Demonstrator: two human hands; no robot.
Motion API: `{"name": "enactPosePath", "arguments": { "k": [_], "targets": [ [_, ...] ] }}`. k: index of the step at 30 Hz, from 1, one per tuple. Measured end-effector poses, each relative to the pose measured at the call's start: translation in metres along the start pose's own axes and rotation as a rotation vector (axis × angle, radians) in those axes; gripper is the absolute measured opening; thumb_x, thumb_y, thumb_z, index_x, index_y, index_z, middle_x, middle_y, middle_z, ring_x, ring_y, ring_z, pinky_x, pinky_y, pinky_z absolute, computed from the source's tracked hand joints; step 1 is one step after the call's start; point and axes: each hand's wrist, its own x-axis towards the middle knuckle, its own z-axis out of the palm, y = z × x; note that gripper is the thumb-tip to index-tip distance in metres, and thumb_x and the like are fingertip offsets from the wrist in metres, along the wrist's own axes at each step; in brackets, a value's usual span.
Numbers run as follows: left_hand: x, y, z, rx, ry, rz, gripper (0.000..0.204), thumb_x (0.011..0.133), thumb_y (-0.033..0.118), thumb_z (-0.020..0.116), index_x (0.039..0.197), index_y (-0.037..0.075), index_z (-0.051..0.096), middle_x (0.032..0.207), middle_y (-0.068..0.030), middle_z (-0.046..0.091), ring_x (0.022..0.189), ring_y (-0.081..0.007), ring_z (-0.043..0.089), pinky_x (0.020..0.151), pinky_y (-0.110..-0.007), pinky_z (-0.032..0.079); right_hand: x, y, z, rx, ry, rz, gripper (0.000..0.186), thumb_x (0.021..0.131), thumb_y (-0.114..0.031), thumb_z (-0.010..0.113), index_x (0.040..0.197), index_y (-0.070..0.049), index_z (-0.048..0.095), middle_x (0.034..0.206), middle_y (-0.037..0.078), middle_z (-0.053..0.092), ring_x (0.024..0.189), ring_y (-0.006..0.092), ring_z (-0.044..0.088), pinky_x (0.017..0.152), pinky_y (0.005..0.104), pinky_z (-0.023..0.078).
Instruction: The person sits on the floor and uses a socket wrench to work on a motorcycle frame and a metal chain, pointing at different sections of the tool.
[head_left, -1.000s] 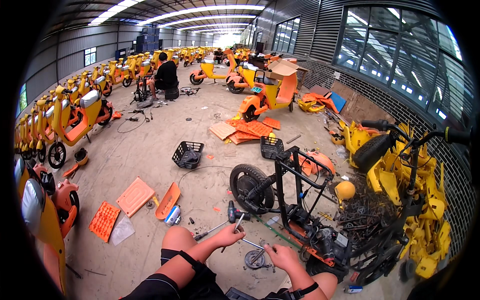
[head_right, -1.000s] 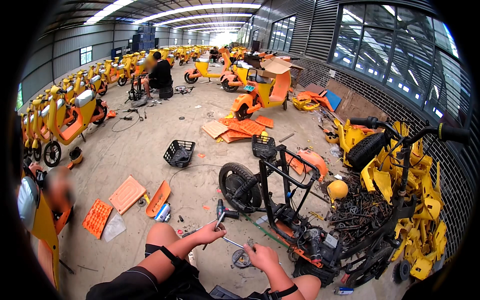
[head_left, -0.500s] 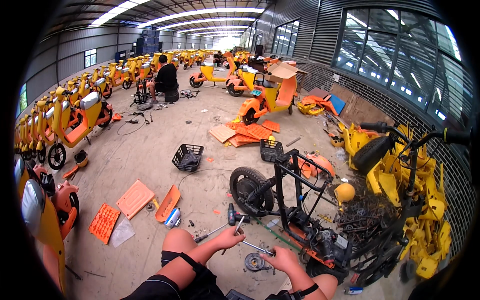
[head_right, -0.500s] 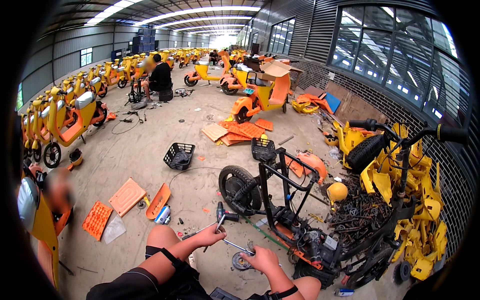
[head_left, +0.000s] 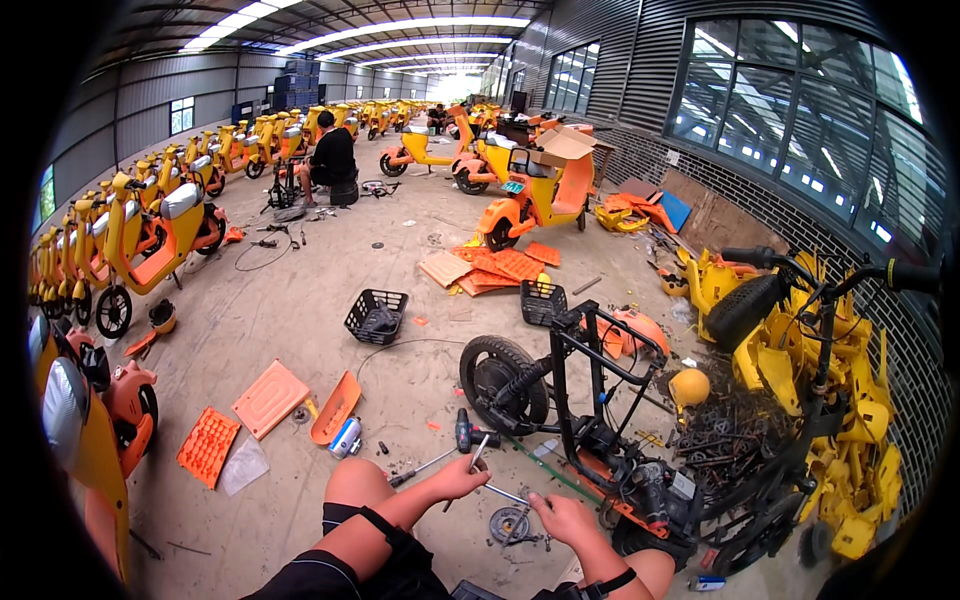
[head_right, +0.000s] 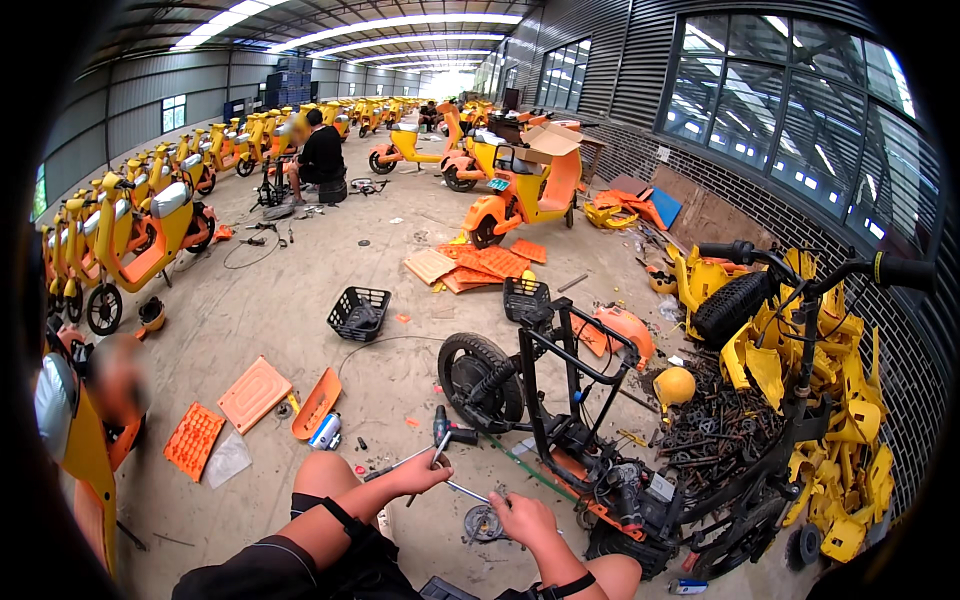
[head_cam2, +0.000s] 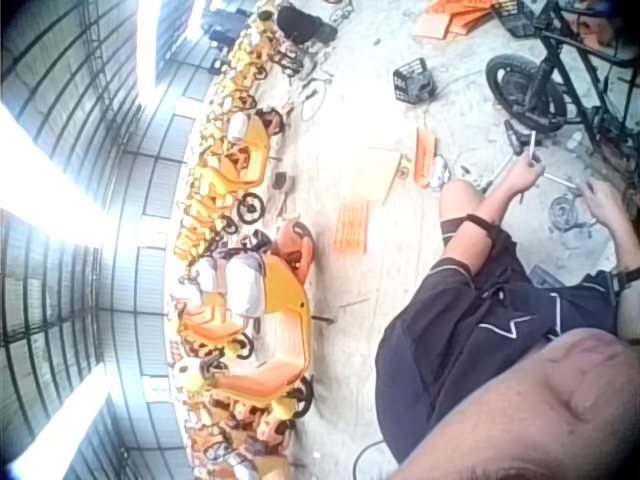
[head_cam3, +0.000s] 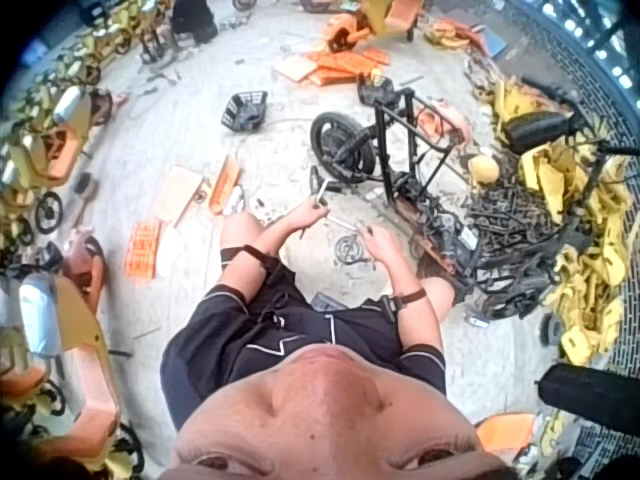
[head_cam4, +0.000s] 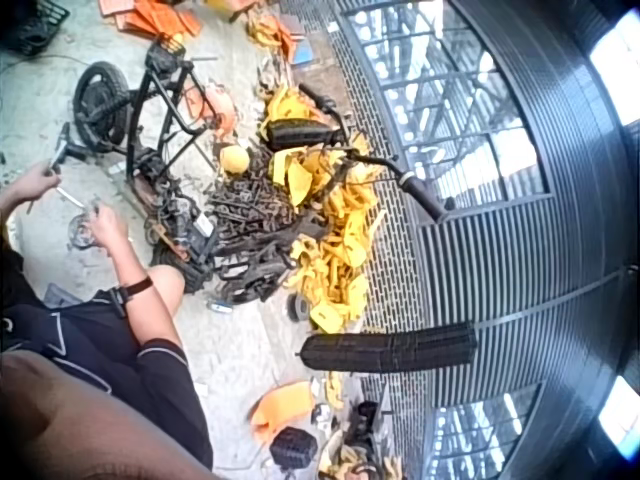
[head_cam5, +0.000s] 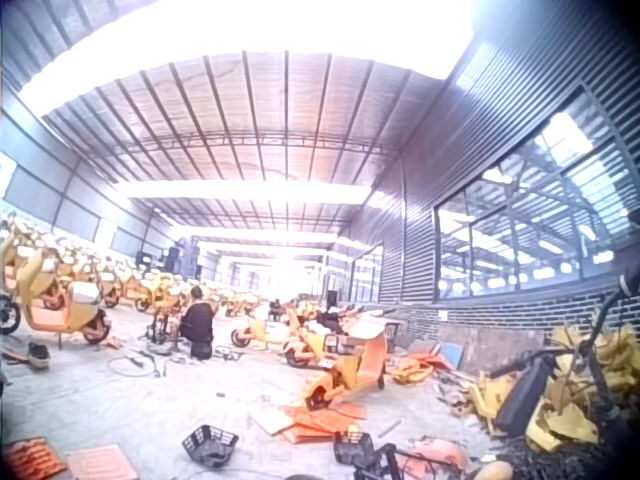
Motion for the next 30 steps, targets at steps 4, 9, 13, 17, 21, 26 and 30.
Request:
{"name": "enactPosePath", "arguments": {
  "k": [4,9,13,17,21,26,30],
  "targets": [
    [0.001,-0.002,0.000,0.003,-0.007,-0.001,0.038,0.095,0.037,0.070,0.112,0.004,0.065,0.083,-0.0099,0.070,0.075,-0.0188,0.070,0.066,-0.036,0.054,0.003,0.004,0.004,-0.040,-0.033,-0.017,0.067,0.091,-0.071,0.060,0.105,-0.007,0.075,0.094,0.018,0.075,0.098,0.0392,0.071,0.082,0.0481,0.055],
    [0.003,-0.004,0.000,0.016,0.033,0.016,0.038,0.095,0.037,0.070,0.112,0.004,0.064,0.082,-0.0097,0.070,0.075,-0.0191,0.070,0.066,-0.036,0.054,0.006,0.009,0.012,-0.132,0.022,-0.082,0.065,0.078,-0.067,0.078,0.108,-0.009,0.075,0.094,0.015,0.076,0.096,0.0356,0.072,0.081,0.0463,0.056],
    [0.002,-0.003,-0.001,0.000,0.014,0.021,0.036,0.095,0.036,0.069,0.111,0.004,0.064,0.082,-0.0098,0.071,0.074,-0.0193,0.071,0.066,-0.036,0.054,0.008,0.009,0.011,-0.067,-0.026,-0.033,0.069,0.078,-0.068,0.078,0.112,-0.008,0.075,0.095,0.016,0.076,0.096,0.0355,0.073,0.082,0.0453,0.056],
    [0.000,-0.001,-0.001,-0.001,0.007,0.020,0.036,0.096,0.035,0.069,0.111,0.003,0.064,0.083,-0.0104,0.071,0.075,-0.0195,0.071,0.067,-0.036,0.055,0.005,0.007,0.007,-0.081,-0.021,-0.056,0.072,0.078,-0.070,0.076,0.112,-0.006,0.074,0.096,0.018,0.075,0.097,0.0366,0.073,0.083,0.0452,0.056],
    [-0.002,0.001,-0.002,0.009,0.015,0.018,0.036,0.096,0.035,0.070,0.111,0.003,0.064,0.083,-0.0107,0.071,0.075,-0.0197,0.071,0.067,-0.036,0.055,0.002,0.003,0.005,-0.054,-0.037,-0.051,0.077,0.079,-0.075,0.072,0.112,-0.006,0.074,0.097,0.019,0.075,0.098,0.0382,0.072,0.084,0.0459,0.056],
    [-0.002,0.002,-0.002,0.007,0.015,0.013,0.036,0.095,0.035,0.070,0.111,0.003,0.064,0.083,-0.0108,0.071,0.076,-0.0200,0.071,0.068,-0.036,0.055,0.002,0.002,0.005,-0.012,-0.020,-0.042,0.076,0.087,-0.076,0.061,0.110,-0.005,0.074,0.097,0.020,0.075,0.098,0.0399,0.071,0.084,0.0473,0.056],
    [-0.002,0.001,-0.002,0.047,0.025,0.022,0.036,0.095,0.036,0.069,0.111,0.003,0.064,0.083,-0.0107,0.071,0.076,-0.0204,0.071,0.070,-0.036,0.055,0.004,0.003,0.007,0.009,-0.004,-0.043,0.072,0.094,-0.075,0.050,0.109,-0.008,0.074,0.096,0.020,0.075,0.098,0.0415,0.070,0.083,0.0501,0.055]
  ]
}}
